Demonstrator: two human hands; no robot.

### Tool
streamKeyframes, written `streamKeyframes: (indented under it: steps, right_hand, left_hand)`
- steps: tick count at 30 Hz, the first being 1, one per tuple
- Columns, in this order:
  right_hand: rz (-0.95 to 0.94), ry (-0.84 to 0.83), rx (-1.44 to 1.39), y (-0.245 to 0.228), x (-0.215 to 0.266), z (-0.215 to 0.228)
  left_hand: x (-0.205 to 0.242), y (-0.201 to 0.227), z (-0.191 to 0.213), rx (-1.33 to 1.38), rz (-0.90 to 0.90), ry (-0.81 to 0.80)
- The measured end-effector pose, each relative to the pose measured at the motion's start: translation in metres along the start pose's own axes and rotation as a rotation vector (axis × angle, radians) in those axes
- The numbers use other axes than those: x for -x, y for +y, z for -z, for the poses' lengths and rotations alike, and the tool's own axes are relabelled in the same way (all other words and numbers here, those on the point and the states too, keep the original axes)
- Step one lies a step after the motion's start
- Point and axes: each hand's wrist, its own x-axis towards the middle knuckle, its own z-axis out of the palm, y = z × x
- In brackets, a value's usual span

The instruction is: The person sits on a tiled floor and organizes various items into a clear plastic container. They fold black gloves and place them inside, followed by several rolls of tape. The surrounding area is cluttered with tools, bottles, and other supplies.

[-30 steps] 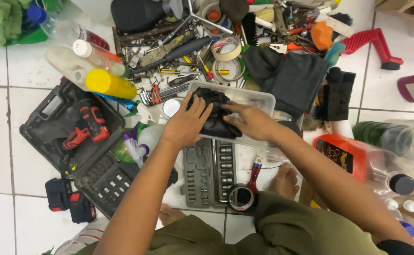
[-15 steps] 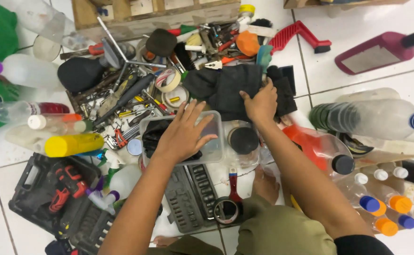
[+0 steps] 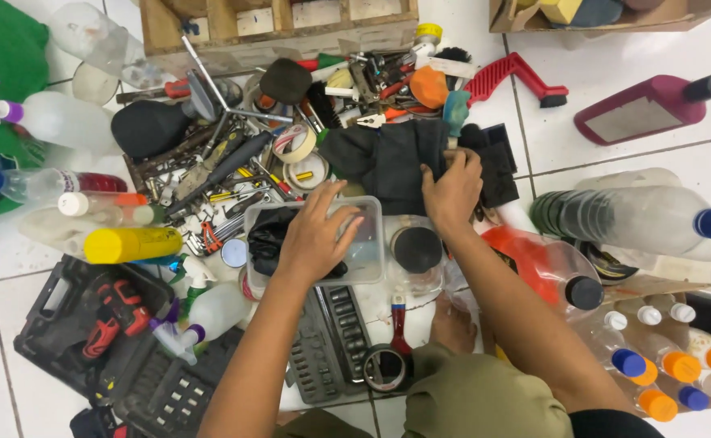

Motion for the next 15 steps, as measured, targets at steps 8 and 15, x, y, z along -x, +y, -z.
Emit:
streamKeyframes:
  steps: [8,15]
  right_hand:
    - [-0.004,-0.078,-0.105,-0.004,0.004,-0.006]
    - [0.105,-0.272,-0.347,-0.058,-0.009,0.066]
  left_hand:
    - [0.021,-0.002,0.025,0.143,0.218,0.045]
    - [0.044,-0.019,0.017,0.154,0.281,-0.110]
